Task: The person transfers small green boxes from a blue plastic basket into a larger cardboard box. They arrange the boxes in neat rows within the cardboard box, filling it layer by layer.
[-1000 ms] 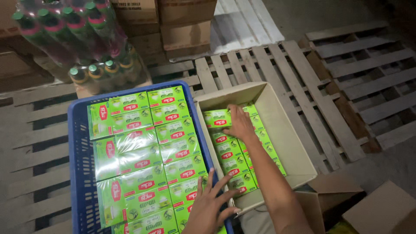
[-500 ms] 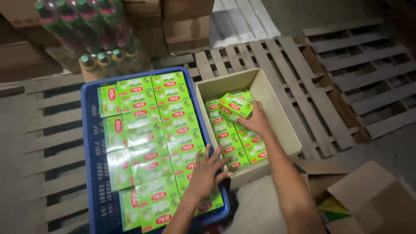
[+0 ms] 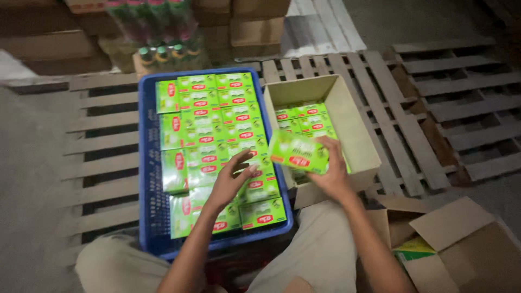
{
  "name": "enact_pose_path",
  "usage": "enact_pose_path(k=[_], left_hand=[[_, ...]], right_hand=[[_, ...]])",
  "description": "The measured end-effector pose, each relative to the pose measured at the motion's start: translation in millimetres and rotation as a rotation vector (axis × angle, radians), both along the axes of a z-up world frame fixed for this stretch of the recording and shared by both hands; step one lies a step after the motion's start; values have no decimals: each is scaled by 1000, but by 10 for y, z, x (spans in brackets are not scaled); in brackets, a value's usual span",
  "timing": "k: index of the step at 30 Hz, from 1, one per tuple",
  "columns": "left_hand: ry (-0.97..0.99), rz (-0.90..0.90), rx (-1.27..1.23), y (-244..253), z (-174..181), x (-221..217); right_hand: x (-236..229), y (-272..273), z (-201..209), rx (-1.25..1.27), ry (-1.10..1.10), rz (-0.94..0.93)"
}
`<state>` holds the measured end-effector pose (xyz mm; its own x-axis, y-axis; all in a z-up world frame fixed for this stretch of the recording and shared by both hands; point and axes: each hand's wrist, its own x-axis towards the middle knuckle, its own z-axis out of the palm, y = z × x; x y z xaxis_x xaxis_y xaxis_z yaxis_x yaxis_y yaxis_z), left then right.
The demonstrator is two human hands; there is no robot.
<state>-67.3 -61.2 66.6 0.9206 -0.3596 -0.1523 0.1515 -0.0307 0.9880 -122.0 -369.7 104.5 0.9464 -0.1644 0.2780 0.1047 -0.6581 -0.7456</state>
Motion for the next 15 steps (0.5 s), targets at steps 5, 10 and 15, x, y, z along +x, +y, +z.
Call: enact_pose_path(k=[5, 10, 15], left_hand=[[45, -29, -91, 442, 189, -248], [44, 142, -106, 699, -252, -380], [-3, 264, 48, 918, -144, -552]], right_hand=[[-103, 609, -267, -110, -218, 240], [-74, 921, -543, -44, -141, 424], [-8, 1224, -599, -96, -124, 504]])
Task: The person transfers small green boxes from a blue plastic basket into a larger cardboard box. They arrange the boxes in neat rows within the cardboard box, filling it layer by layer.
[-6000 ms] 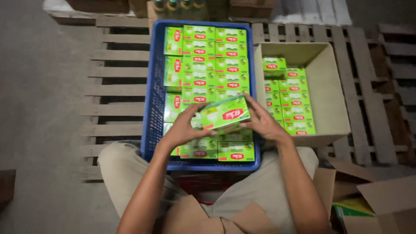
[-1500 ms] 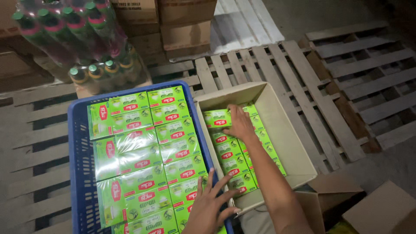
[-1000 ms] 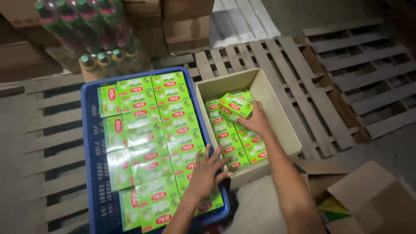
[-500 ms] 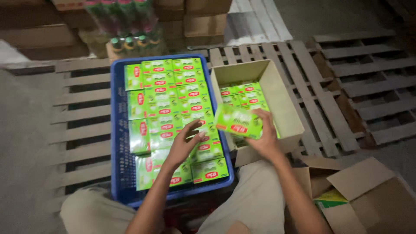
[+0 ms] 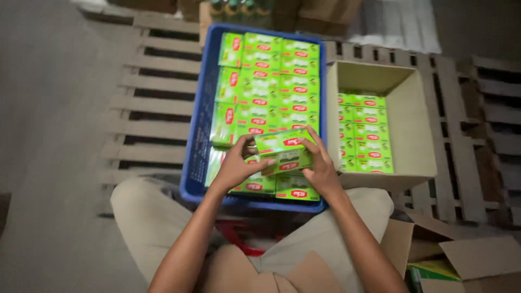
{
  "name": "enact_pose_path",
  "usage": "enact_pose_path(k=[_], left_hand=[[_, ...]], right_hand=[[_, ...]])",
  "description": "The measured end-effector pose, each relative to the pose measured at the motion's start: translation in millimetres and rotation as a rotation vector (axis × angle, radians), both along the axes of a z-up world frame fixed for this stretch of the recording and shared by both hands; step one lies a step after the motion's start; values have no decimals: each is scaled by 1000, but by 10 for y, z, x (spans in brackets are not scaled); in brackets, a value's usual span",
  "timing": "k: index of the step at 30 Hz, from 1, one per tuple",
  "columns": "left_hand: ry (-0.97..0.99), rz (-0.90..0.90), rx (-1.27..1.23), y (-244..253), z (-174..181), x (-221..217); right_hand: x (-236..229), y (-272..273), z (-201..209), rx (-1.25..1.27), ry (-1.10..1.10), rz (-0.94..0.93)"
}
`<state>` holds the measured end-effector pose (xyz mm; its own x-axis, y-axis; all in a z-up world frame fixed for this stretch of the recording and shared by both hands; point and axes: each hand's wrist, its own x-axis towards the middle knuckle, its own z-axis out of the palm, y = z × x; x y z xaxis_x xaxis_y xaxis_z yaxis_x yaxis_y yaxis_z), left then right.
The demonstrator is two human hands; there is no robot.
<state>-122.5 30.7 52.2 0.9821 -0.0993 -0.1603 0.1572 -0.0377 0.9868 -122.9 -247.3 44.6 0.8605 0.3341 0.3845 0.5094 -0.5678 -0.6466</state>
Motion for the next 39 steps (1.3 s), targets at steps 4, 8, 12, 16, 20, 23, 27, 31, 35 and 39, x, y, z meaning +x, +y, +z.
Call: enact_pose_path(k=[4, 8, 12, 16, 20, 23, 27, 31, 35, 39], left_hand=[[69, 135, 138, 339, 1, -155], [15, 446, 419, 721, 289, -524], [17, 580, 660, 849, 366, -865], [-3, 549, 645, 712, 169, -1013], [-8, 487, 712, 573, -405, -875], [-49, 448, 701, 514, -600, -801], [-38, 382, 579, 591, -575, -712], [71, 293, 505, 746, -805, -555], [303, 161, 470, 806, -1043, -483], [331, 49, 484, 811, -844, -461]], right_hand=[[6, 193, -18, 53, 6, 36], [-13, 160, -167, 116, 41, -60], [81, 63, -271, 137, 53, -166], [59, 67, -271, 146, 90, -192], [74, 80, -283, 143, 78, -195], [44, 72, -300, 111, 101, -197], [37, 54, -359, 106, 119, -193], [-5, 74, -308, 90, 115, -195], [-9, 74, -333, 89, 114, -202], [-56, 178, -216, 101, 160, -208]])
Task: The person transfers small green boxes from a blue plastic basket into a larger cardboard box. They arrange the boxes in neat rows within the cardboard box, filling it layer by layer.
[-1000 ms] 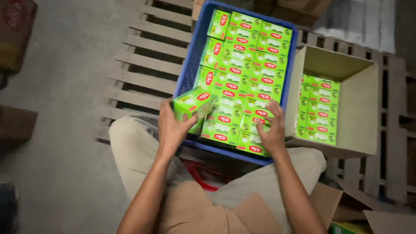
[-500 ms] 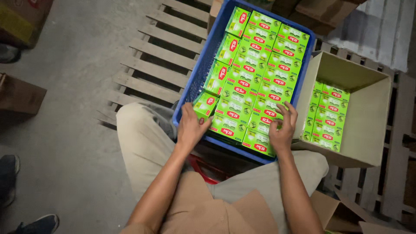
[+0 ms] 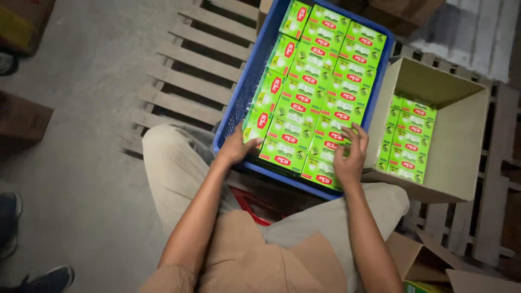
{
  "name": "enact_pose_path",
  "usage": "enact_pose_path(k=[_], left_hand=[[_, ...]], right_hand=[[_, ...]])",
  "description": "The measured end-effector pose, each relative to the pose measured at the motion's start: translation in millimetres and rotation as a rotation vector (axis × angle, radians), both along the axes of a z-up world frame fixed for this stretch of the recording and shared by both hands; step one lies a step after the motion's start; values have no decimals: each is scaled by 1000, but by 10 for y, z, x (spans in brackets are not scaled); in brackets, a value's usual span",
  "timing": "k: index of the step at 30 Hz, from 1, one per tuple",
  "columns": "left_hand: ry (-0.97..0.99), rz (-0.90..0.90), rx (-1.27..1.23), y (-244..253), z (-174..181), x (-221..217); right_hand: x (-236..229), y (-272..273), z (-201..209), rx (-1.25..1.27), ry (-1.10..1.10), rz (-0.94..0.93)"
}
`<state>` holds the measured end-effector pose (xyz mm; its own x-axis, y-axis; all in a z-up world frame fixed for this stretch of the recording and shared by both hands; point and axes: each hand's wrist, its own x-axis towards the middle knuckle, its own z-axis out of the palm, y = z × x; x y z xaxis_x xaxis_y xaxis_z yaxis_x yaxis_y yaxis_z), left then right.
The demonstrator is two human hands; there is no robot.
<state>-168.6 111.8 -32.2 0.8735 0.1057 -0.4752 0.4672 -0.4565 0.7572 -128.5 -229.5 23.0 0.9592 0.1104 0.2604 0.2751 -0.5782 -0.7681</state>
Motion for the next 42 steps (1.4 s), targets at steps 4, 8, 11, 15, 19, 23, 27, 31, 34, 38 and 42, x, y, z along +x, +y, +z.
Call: enact_pose_path(k=[4, 8, 11, 15, 19, 23, 27, 31, 34, 38, 42], left_hand=[[22, -59, 52, 48, -284, 144], [127, -104, 96, 70, -397, 237], [183, -135, 94, 140, -562, 298], [210, -165, 97, 156, -333, 400], [174, -93, 83, 230, -237, 349], [134, -52, 62, 225, -312, 306], [100, -114, -21, 194, -422, 364], [94, -151, -7, 127, -307, 391], [75, 54, -275, -17, 8, 358], [38, 35, -249, -32, 408, 367], [-2, 76, -281, -28, 67, 471]], right_hand=[[32, -82, -101, -31, -26, 10], [5, -100, -41, -45, 5, -8], [-10, -151, -99, -59, 10, -11], [-38, -148, -26, -46, 26, -10], [-16, -248, -143, -65, -9, -16], [-49, -233, -50, -30, 94, -47], [3, -314, -216, -97, 29, -10], [-26, -236, -116, -61, 55, -14], [-45, -211, -113, -58, 71, -15], [-93, -145, 82, -66, 146, -40], [-115, -144, 120, -74, 198, -58]])
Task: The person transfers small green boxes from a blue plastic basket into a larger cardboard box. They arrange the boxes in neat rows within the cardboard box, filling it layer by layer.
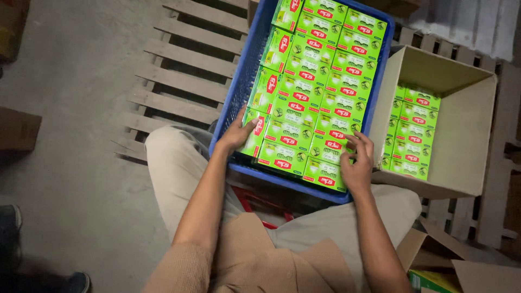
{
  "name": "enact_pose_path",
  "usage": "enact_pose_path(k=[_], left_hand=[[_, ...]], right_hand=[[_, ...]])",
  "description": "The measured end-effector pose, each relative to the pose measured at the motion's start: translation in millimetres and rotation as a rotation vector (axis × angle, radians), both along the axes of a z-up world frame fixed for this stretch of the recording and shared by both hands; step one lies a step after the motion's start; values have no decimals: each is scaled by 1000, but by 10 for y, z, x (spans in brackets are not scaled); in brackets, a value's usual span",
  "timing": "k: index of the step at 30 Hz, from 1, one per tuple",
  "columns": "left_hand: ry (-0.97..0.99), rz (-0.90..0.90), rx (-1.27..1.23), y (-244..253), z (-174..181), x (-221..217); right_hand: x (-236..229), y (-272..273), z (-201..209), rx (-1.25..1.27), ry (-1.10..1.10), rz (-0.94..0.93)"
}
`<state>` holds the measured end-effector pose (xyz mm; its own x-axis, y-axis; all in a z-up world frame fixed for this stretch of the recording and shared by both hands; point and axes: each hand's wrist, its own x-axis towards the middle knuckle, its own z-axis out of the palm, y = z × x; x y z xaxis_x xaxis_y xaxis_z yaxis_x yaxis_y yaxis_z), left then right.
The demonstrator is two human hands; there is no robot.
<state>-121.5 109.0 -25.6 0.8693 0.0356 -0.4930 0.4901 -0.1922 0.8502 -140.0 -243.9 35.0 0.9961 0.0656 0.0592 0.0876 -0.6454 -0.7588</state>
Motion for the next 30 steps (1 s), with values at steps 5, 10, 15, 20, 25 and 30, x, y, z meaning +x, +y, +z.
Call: enact_pose_path(k=[5, 10, 15, 20, 25, 30], left_hand=[[17, -22, 44, 29, -139, 95], [-48, 6, 39, 0, -104, 273], [-57, -41, 234, -47, -73, 321], [-45, -96, 339, -32, -33, 543], [-157, -66, 311, -145, 463, 760], [-307, -33, 377, -206, 7, 1112]], right_hand=[[65, -91, -201, 1, -69, 30], [65, -4, -114, 1, -24, 13], [119, -79, -235, 83, -194, 17], [175, -153, -335, 73, -280, 0], [148, -207, -404, 81, -299, -16], [155, -219, -292, 119, -266, -51]])
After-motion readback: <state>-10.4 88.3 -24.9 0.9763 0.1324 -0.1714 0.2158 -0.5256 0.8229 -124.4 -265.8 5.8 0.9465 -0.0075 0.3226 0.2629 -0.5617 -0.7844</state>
